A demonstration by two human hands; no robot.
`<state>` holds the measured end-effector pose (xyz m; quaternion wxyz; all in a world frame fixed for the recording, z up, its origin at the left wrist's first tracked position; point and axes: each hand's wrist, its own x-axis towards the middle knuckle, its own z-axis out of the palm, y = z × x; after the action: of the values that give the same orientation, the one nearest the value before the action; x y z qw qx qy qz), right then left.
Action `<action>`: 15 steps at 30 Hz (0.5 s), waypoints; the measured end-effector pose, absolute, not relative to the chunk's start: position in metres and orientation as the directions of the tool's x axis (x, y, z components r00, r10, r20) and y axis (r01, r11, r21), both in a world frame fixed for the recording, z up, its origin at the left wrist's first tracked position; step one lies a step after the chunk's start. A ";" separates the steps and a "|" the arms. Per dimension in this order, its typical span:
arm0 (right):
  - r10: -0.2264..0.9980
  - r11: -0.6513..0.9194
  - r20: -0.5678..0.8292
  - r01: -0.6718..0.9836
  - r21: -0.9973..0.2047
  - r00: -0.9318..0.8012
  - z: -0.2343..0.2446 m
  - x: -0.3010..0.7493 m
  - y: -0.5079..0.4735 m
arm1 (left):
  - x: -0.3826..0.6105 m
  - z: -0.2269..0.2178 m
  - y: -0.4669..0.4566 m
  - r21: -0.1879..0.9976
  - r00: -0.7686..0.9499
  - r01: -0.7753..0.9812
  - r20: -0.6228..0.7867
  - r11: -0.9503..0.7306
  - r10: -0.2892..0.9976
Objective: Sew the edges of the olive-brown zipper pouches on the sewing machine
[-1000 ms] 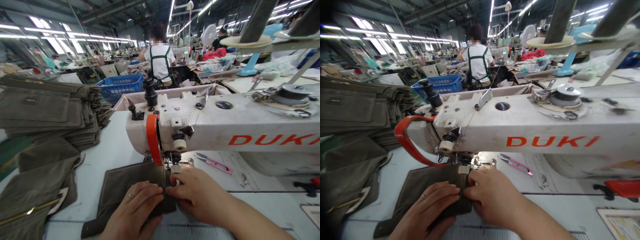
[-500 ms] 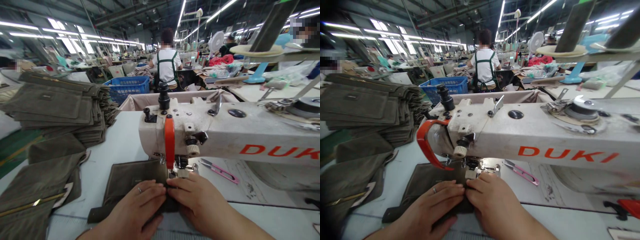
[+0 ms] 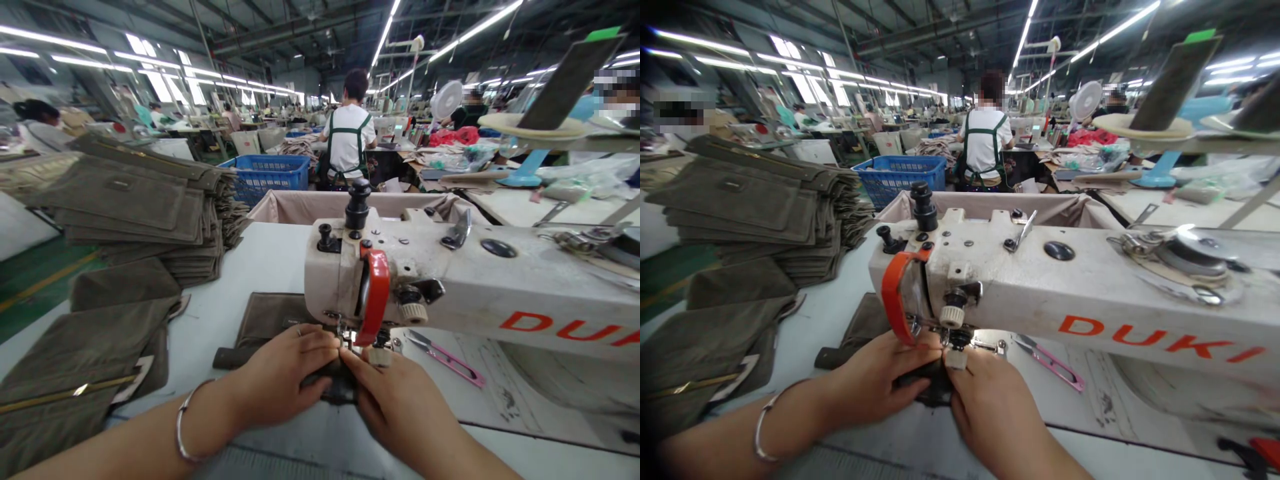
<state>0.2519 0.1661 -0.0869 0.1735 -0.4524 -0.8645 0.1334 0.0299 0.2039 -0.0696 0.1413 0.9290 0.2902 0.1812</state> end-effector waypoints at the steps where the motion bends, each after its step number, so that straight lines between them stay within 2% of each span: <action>1: 0.836 0.544 0.173 0.748 -0.380 -0.520 -0.087 0.251 0.166 | 0.030 -0.071 0.206 0.366 0.764 0.492 0.253 -0.790 0.593; 5: 0.841 0.538 0.214 0.722 -0.435 -0.498 -0.084 0.252 0.164 | 0.028 -0.073 0.213 0.337 0.771 0.500 0.246 -0.798 0.588; 8: 0.865 0.501 0.294 0.734 -0.458 -0.407 -0.082 0.255 0.165 | 0.020 -0.073 0.223 0.293 0.794 0.489 0.243 -0.822 0.558; 12: 0.873 0.455 0.360 0.814 -0.362 -0.328 -0.081 0.258 0.173 | 0.005 -0.074 0.238 0.302 0.799 0.414 0.331 -0.859 0.502; 15: 0.888 0.430 0.309 0.855 -0.291 -0.341 -0.081 0.259 0.176 | 0.003 -0.075 0.238 0.345 0.772 0.393 0.379 -0.852 0.510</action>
<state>0.2591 0.1763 -0.0814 0.2142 -0.5326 -0.8179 0.0385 0.0028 0.2381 -0.0749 0.1240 0.9331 0.2420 0.2354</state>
